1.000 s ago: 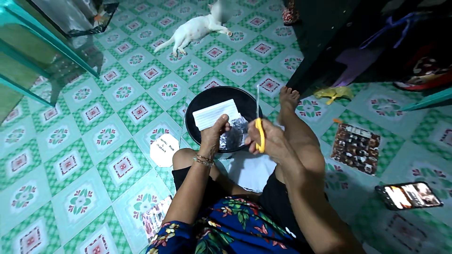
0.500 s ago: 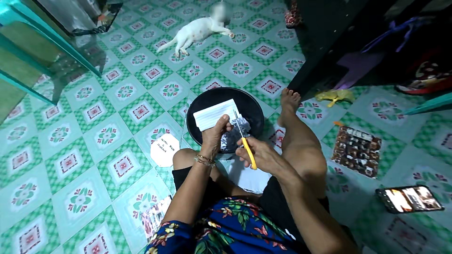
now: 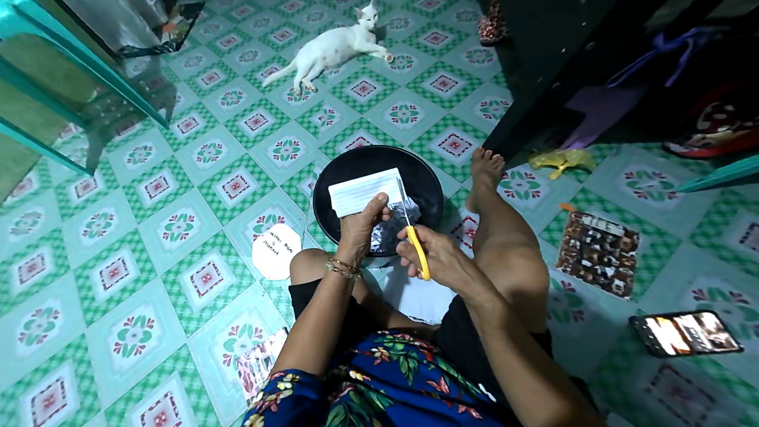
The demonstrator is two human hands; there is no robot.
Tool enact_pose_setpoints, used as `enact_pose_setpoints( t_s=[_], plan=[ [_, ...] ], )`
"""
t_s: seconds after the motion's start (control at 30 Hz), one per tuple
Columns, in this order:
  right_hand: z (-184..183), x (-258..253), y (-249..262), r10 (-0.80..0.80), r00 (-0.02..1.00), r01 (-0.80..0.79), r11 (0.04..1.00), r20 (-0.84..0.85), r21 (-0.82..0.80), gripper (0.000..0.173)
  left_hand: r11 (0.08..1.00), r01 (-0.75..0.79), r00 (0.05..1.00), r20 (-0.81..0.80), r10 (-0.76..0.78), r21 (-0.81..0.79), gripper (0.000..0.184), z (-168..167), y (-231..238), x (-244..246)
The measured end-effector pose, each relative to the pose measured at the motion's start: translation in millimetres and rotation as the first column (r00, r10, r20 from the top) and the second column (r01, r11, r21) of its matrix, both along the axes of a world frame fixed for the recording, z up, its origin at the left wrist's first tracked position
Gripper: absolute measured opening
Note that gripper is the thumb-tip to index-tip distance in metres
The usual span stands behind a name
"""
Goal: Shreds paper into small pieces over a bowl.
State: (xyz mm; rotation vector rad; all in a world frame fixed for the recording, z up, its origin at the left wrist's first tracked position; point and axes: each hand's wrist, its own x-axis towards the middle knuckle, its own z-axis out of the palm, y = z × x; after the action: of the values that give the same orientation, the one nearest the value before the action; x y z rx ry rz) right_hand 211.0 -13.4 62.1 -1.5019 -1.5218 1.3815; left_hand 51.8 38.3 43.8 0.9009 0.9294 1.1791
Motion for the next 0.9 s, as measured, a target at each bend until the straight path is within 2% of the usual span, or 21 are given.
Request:
enact_pose_setpoints(
  t_s=[0.3,0.5,0.7,0.9],
  plan=[
    [-4,-5,-4,-0.056,0.997,0.059,0.997,-0.053,0.044,0.026,1.000,-0.018,1.000,0.025,0.018,-0.011,0.005,-5,10,4],
    [-10,-9,-6,-0.106,0.994,0.108,0.989,-0.026,0.097,0.020,1.000,-0.001,1.000,0.028,0.002,-0.012,0.006,-8,13,3],
    [-6,-12,-1,-0.132,0.991,0.133,0.991,-0.018,0.030,0.025,0.998,0.053,0.998,-0.028,-0.054,-0.025,0.006,-3,5,1],
    [-8,-12,1,-0.150,0.985,0.153,0.988,-0.079,0.029,0.021,0.998,0.035,0.999,-0.018,-0.035,-0.045,0.005,-7,14,5]
  ],
)
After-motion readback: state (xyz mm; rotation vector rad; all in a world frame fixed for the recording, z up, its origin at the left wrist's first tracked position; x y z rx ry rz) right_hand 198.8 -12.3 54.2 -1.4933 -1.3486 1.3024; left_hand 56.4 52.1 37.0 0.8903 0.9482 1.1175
